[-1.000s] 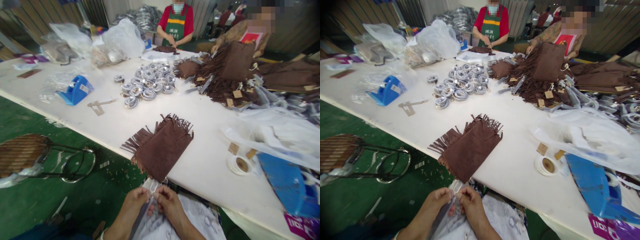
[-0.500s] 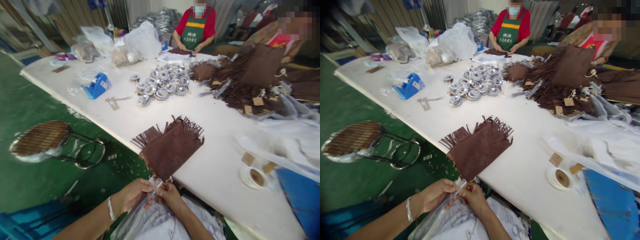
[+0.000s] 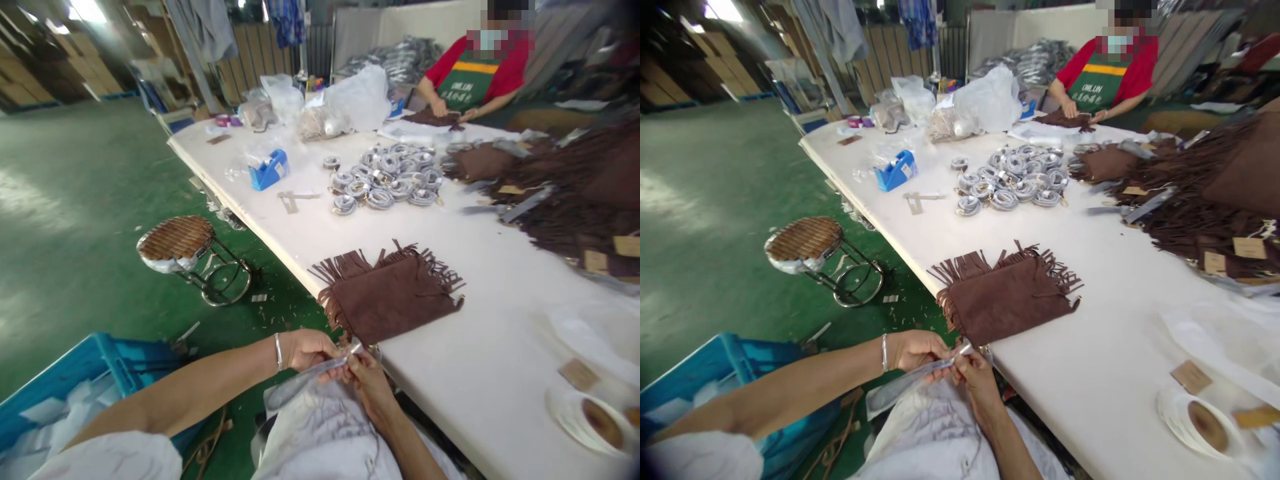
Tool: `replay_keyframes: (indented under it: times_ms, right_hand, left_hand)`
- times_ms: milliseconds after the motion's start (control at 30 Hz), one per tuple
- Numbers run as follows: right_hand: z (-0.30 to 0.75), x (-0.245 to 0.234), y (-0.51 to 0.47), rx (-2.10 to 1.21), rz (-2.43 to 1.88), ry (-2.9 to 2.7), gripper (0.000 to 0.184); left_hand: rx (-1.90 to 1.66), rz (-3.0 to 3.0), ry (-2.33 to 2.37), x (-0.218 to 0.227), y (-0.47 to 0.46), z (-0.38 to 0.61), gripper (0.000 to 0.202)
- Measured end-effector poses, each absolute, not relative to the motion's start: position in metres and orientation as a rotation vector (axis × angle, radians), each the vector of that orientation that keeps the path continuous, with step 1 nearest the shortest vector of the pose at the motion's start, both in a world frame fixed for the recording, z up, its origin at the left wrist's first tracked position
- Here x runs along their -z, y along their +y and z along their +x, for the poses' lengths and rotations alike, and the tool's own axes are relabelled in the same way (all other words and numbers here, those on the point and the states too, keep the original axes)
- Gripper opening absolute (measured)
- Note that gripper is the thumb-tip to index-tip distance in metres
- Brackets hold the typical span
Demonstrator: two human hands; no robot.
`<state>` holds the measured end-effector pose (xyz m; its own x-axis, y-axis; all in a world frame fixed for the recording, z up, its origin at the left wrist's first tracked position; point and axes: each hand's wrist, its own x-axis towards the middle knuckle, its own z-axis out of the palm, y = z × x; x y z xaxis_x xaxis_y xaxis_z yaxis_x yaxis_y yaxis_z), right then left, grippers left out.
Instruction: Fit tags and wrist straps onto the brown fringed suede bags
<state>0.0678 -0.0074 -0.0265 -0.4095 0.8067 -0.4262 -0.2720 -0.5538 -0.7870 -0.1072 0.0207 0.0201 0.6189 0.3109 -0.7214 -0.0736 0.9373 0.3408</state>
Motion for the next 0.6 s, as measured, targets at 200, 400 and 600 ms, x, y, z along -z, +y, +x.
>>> replay_keyframes:
  times_ms: [200,400,600]
  right_hand:
    - [0.089,0.035,-0.024,-2.104,-1.039,-1.104,0.053]
    - [0.139,0.026,-0.040,-1.939,-1.335,-1.313,0.038]
    - [0.159,0.011,-0.014,-1.699,-1.534,-1.178,0.044]
  left_hand:
    - [-0.276,0.357,0.866,-0.005,0.005,-0.108,0.020]
    - [-0.254,0.313,0.820,0.006,-0.005,-0.103,0.029]
    - [-0.382,0.295,0.968,0.017,-0.004,-0.084,0.022]
